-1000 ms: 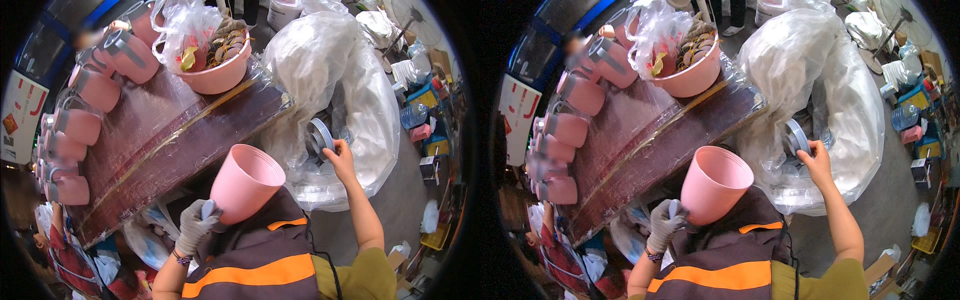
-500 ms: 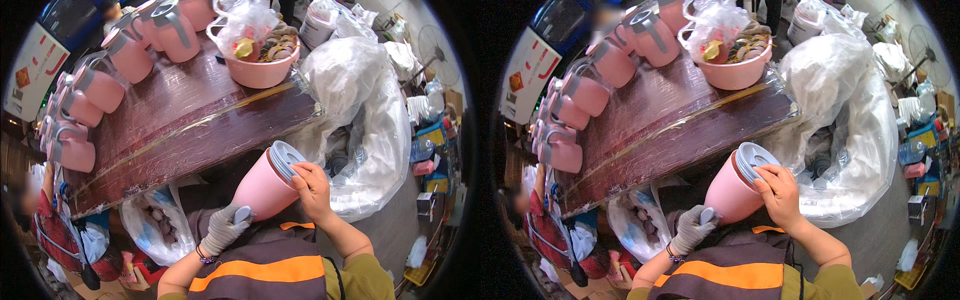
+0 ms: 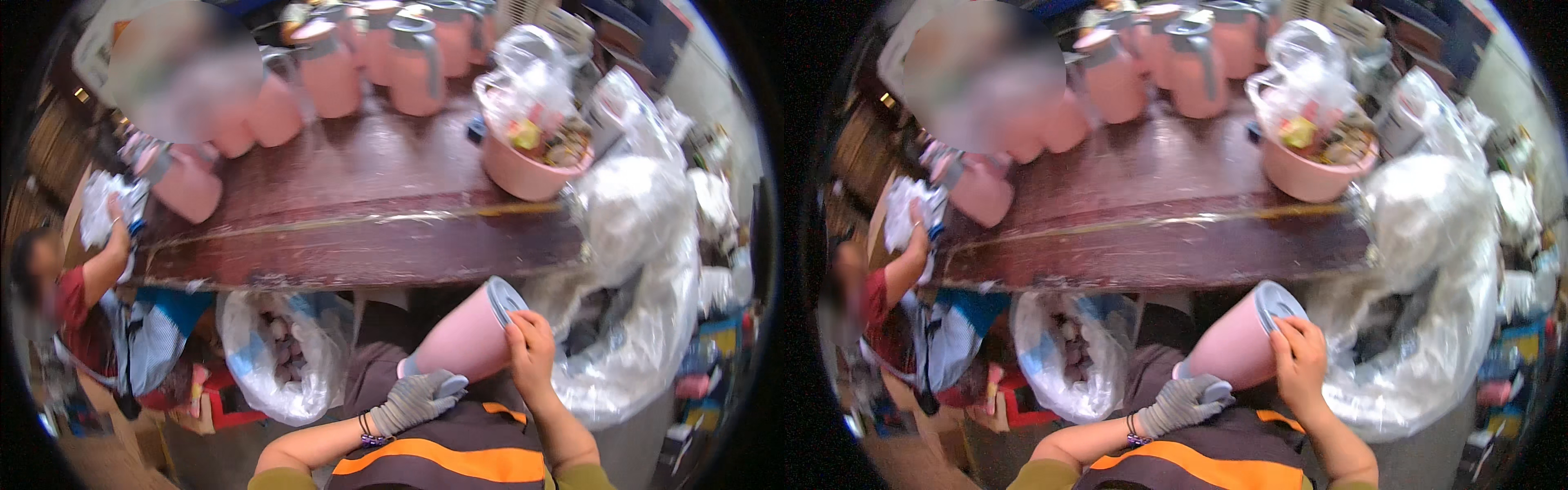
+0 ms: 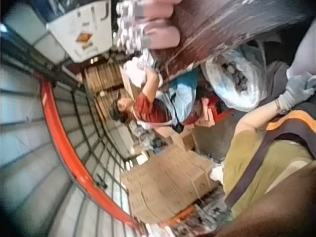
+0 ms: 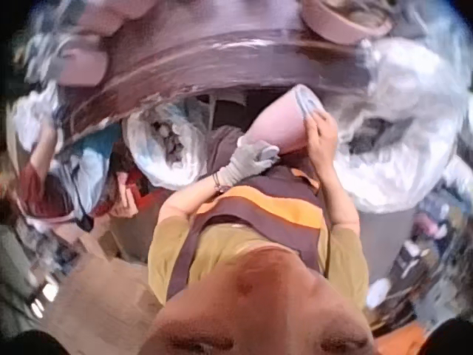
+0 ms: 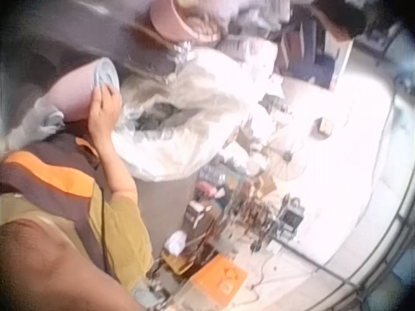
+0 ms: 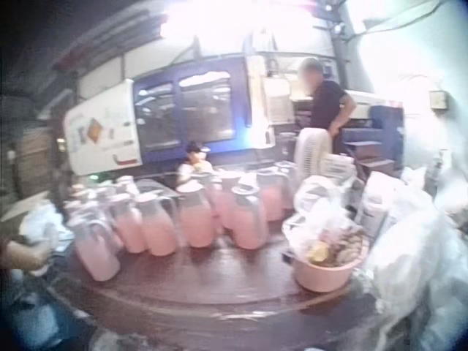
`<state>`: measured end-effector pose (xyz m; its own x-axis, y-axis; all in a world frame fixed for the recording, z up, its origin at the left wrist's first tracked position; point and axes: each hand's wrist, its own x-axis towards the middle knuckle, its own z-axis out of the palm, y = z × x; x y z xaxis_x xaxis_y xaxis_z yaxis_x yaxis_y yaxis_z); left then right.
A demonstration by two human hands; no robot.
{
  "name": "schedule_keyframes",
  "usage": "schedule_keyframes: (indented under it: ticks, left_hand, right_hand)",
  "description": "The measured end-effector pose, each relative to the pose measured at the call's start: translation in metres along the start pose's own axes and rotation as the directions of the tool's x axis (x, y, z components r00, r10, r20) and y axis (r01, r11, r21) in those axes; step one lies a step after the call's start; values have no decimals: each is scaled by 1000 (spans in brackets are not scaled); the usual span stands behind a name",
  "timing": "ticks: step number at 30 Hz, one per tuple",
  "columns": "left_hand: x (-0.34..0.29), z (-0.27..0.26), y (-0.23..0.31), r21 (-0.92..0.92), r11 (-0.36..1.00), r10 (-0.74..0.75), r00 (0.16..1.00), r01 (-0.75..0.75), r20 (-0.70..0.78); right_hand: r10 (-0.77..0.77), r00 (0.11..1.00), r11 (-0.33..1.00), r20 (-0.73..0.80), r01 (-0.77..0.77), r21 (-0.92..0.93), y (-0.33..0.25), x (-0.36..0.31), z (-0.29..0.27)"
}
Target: The person assembles pink plastic pitchers by attaching grey handles and white lids. They pick up pitcher bodies, fit the handles, and secure the lids, placing the finished units on a wooden table. A coworker is visible in the background performing similar tasks.
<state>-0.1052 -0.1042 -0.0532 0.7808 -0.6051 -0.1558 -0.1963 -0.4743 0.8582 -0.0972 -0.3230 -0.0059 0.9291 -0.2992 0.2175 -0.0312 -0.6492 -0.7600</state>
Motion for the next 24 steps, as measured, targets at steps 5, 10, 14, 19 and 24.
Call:
schedule_keyframes:
  ticks: [5,10,14,19,24]
  left_hand:
    - [16,-112,-7,146,983,150,944,-111,-295]
    - [30,-223,18,109,994,88,694,-13,-715]
    - [28,-126,47,77,994,76,996,-72,-56]
    - [19,-22,42,14,992,122,984,-125,132]
    - [21,-3,17,5,1000,9,991,-10,135]
  right_hand:
    - [-103,990,994,99,97,59,-4,-5,2]
    - [-190,968,980,162,177,96,-8,4,6]
    - [-144,985,990,95,144,16,-17,7,10]
    - [-141,990,978,2,139,-155,4,10,16]
    - [-142,990,990,3,142,0,25,-13,-14]
